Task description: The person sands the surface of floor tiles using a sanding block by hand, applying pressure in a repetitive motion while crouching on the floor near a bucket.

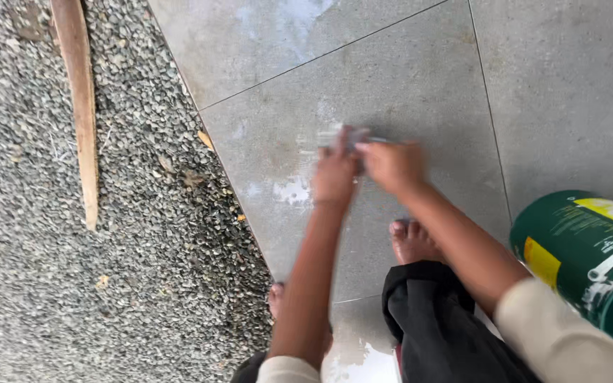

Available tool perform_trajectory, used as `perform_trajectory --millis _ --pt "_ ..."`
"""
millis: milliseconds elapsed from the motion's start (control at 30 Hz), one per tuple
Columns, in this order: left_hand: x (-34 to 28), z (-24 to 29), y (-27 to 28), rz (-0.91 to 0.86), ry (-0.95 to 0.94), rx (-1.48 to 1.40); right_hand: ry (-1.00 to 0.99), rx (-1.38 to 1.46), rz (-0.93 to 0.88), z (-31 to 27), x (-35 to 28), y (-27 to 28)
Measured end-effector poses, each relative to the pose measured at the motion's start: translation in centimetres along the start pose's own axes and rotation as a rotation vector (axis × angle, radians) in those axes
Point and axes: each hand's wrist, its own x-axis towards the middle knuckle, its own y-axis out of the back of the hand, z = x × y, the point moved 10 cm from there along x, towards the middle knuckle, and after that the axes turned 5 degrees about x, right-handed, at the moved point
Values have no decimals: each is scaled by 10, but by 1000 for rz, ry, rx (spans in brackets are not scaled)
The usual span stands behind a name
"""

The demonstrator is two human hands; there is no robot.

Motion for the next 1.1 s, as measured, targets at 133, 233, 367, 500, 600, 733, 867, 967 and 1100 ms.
perform_trajectory --millis 133,233,367,500,600,733,867,967,1100 --pt "8 131 34 257 -225 -127 -188 -203 172 113 -73 68" --pt "23 141 52 338 -260 -149 -253 -413 302 142 -75 73" --pt "47 52 40 121 -217 -78 -53 -311 380 72 -7 19" --pt "14 -90 39 104 -19 -47 179 -53 268 -84 80 -21" --pt "-16 -143 12 14 238 -259 64 -82 -242 -112 88 -86" --pt "-17 -53 -6 122 79 -85 199 -30 54 -62 20 -28" --pt "3 77 22 257 -104 -246 -63 -284 166 59 -52 43" --pt "11 83 41 440 -12 -194 -263 -343 155 104 -55 33" --pt "19 -42 47 373 -50 -77 32 -291 252 0 23 -33"
